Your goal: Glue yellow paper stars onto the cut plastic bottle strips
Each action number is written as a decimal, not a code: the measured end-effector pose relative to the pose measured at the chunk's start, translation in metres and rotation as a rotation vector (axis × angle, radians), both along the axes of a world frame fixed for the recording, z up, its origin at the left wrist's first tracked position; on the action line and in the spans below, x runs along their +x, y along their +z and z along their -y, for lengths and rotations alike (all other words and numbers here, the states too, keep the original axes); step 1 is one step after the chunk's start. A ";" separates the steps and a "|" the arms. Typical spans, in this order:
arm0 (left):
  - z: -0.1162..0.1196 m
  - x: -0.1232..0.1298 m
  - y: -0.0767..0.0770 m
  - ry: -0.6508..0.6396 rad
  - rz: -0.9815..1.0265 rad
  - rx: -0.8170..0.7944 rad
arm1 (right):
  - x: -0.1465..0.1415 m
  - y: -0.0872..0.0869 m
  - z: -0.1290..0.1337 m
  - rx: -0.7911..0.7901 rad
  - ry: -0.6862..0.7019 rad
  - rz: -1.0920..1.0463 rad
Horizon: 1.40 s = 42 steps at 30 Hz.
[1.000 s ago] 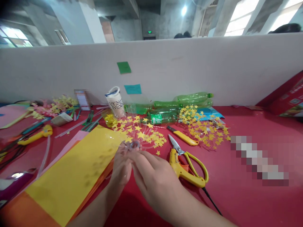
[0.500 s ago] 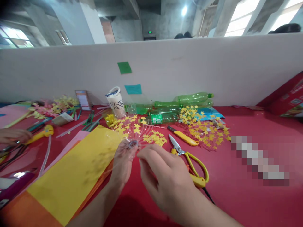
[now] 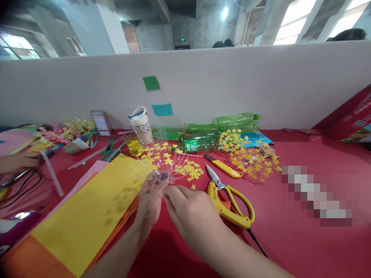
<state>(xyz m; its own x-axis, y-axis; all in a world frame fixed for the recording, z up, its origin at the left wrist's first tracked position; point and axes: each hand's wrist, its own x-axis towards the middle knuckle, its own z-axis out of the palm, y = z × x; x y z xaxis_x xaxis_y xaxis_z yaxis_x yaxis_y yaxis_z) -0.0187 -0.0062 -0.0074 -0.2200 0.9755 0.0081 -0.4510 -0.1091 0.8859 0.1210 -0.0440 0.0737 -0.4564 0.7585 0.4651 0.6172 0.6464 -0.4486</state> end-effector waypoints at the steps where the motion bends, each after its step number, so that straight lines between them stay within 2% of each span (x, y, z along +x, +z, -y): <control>1: 0.000 0.000 0.000 -0.002 -0.004 -0.001 | 0.000 0.000 0.000 0.008 0.004 -0.012; 7: 0.000 0.004 -0.001 0.001 0.048 -0.050 | 0.002 -0.001 0.001 0.023 0.001 -0.011; 17: 0.001 -0.001 -0.001 0.022 -0.051 0.039 | 0.003 0.000 -0.001 0.019 -0.010 -0.050; 22: 0.000 -0.002 0.003 0.005 -0.004 0.044 | 0.007 0.005 0.002 0.062 -0.068 -0.080; 27: -0.002 -0.002 0.008 0.025 0.004 0.000 | 0.005 0.011 0.009 0.059 0.093 0.046; 31: -0.002 -0.001 0.008 0.048 0.048 -0.027 | 0.001 0.012 0.008 -0.030 0.071 0.109; 38: 0.001 0.003 0.012 0.058 0.093 -0.054 | 0.002 0.008 0.002 -0.024 0.128 -0.127; 42: 0.003 0.005 0.010 0.023 0.101 -0.060 | 0.000 0.003 0.002 -0.075 0.099 -0.225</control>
<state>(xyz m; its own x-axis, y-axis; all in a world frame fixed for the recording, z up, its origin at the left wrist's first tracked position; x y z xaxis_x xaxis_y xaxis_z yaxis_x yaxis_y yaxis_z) -0.0140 -0.0089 0.0026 -0.2390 0.9682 -0.0736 -0.5363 -0.0684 0.8413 0.1205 -0.0464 0.0767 -0.4216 0.7516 0.5073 0.4314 0.6583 -0.6169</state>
